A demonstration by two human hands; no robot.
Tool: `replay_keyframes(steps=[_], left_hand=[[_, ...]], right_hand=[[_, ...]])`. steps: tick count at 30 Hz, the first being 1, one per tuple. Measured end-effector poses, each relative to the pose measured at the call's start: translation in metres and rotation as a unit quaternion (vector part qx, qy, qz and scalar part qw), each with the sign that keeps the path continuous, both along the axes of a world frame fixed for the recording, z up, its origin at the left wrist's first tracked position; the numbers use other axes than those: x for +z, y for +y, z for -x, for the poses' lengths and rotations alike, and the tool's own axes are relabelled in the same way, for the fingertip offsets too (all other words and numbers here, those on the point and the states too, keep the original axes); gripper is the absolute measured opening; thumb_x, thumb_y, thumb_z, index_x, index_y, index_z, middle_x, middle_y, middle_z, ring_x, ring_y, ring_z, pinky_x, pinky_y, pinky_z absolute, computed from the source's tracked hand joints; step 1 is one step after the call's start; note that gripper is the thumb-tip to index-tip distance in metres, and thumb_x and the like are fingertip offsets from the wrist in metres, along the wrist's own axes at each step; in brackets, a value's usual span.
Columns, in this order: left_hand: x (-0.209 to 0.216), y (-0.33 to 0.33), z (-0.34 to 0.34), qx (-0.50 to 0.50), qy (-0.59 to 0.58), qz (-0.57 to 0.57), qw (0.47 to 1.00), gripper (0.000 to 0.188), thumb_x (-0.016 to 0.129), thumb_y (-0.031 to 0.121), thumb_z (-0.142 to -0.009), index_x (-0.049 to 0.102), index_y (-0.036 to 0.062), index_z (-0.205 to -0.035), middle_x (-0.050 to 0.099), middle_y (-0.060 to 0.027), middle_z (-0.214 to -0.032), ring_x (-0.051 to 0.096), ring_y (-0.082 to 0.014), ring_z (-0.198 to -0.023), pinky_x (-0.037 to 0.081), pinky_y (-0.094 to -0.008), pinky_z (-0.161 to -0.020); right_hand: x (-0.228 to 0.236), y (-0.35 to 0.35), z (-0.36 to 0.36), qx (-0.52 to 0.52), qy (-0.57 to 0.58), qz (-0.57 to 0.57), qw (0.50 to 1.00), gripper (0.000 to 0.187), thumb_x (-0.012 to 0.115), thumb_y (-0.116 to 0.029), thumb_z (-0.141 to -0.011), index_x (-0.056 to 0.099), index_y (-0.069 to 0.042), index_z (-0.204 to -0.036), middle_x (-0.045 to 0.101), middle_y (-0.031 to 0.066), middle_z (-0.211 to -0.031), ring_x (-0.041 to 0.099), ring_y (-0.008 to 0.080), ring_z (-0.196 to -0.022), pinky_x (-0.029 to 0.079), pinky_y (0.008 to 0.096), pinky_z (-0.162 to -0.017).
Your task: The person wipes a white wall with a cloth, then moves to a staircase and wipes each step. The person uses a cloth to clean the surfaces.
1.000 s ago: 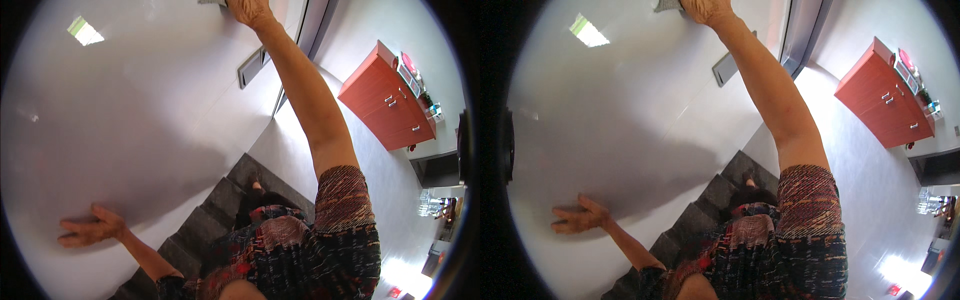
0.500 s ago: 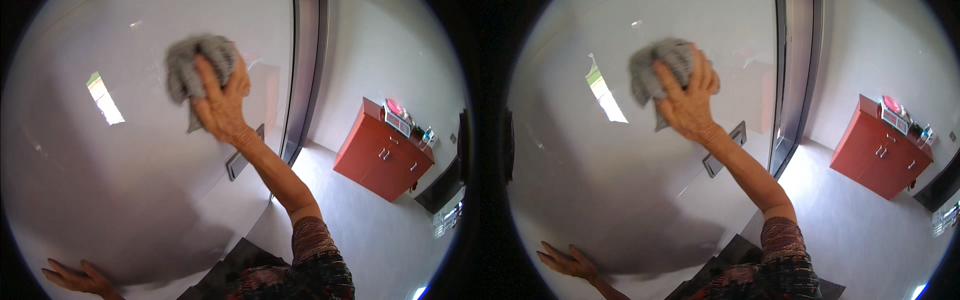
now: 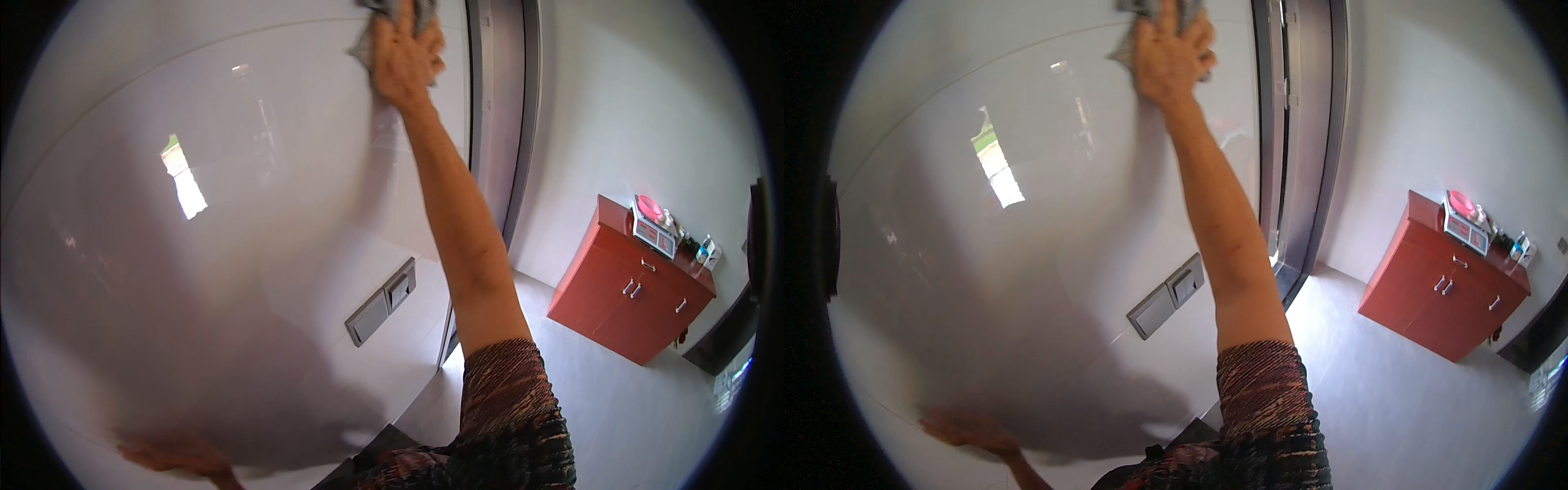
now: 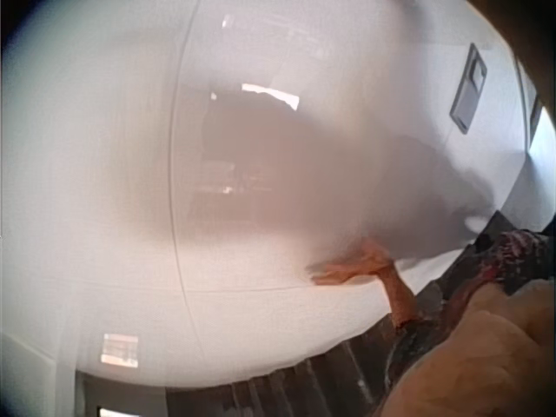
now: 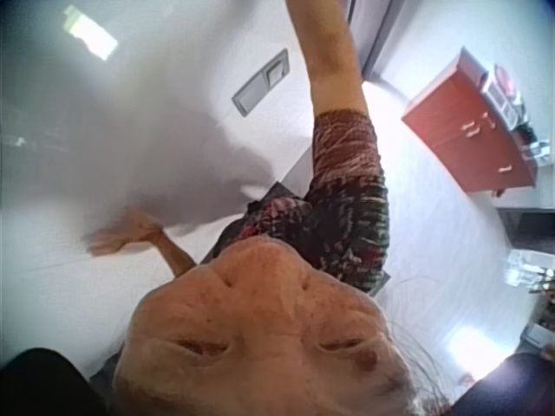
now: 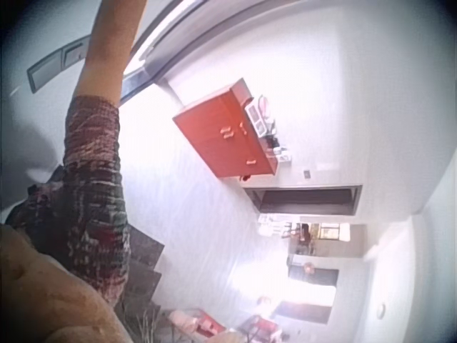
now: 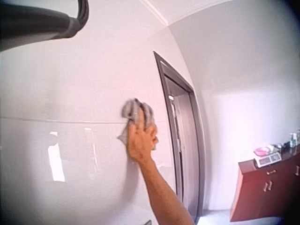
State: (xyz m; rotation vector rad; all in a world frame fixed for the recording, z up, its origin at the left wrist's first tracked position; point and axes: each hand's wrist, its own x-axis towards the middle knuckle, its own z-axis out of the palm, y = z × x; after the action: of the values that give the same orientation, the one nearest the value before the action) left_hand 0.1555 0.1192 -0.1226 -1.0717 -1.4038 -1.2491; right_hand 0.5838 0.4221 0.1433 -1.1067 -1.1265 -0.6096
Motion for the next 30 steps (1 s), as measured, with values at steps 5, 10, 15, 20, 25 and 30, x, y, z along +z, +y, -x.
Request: replay_keyframes(steps=[5,10,15,20,25,30], left_hand=[[-0.034,0.035,-0.118,-0.204,0.023,0.134,0.969,0.078,0.051,0.048,-0.087,0.017,0.0115,-0.147,0.001,-0.0257,-0.151,0.003,-0.0459,-0.138,0.009,-0.0606,-0.107],[-0.032,0.074,-0.157,-0.08,0.091,0.216,0.969,0.079,0.059,0.044,-0.081,0.025,0.0107,-0.145,-0.001,-0.0327,-0.149,-0.004,-0.0531,-0.136,0.006,-0.0696,-0.1],[-0.03,0.1,-0.17,0.005,0.122,0.152,0.981,0.072,0.06,0.043,-0.082,0.035,0.0102,-0.141,-0.001,-0.0335,-0.149,-0.003,-0.053,-0.136,0.003,-0.0706,-0.099],[-0.029,0.103,-0.174,0.019,0.124,0.136,0.983,0.072,0.059,0.047,-0.083,0.035,0.0108,-0.141,0.002,-0.0303,-0.15,0.0,-0.0503,-0.137,0.005,-0.0693,-0.101],[-0.03,0.104,-0.175,0.039,0.129,0.126,0.983,0.073,0.058,0.049,-0.083,0.034,0.012,-0.142,0.002,-0.0297,-0.15,-0.001,-0.0502,-0.138,0.004,-0.0689,-0.101],[-0.036,0.108,-0.172,0.042,0.114,0.129,0.984,0.074,0.059,0.052,-0.08,0.037,0.015,-0.14,0.002,-0.0328,-0.149,-0.001,-0.0525,-0.137,0.006,-0.0716,-0.099]], right_hand=[[-0.062,0.015,-0.071,0.032,0.19,0.117,0.974,0.059,0.03,-0.049,-0.094,0.018,-0.028,-0.148,0.013,0.0219,-0.15,0.013,0.04,-0.135,0.016,0.0587,-0.102],[-0.17,0.025,-0.088,0.023,0.232,0.165,0.958,0.059,0.025,-0.052,-0.095,0.016,-0.029,-0.149,0.011,0.0181,-0.151,0.009,0.0361,-0.138,0.01,0.0573,-0.105],[-0.291,0.019,-0.087,0.024,0.292,0.243,0.925,0.06,0.026,-0.054,-0.095,0.014,-0.031,-0.149,0.009,0.0219,-0.151,0.009,0.0387,-0.138,0.008,0.0571,-0.106],[-0.35,-0.001,-0.07,0.072,0.428,0.349,0.83,0.06,0.027,-0.048,-0.095,0.012,-0.028,-0.149,0.011,0.0264,-0.148,0.014,0.0413,-0.135,0.017,0.062,-0.103],[-0.271,-0.018,-0.023,0.087,0.325,0.239,0.911,0.062,0.037,-0.04,-0.094,0.02,-0.015,-0.148,0.015,0.0372,-0.142,0.026,0.0507,-0.126,0.02,0.0551,-0.107],[-0.237,-0.058,0.024,0.123,0.077,0.114,0.983,0.068,0.056,-0.02,-0.086,0.024,-0.012,-0.147,0.011,0.0374,-0.142,0.019,0.0526,-0.129,0.018,0.058,-0.105]])
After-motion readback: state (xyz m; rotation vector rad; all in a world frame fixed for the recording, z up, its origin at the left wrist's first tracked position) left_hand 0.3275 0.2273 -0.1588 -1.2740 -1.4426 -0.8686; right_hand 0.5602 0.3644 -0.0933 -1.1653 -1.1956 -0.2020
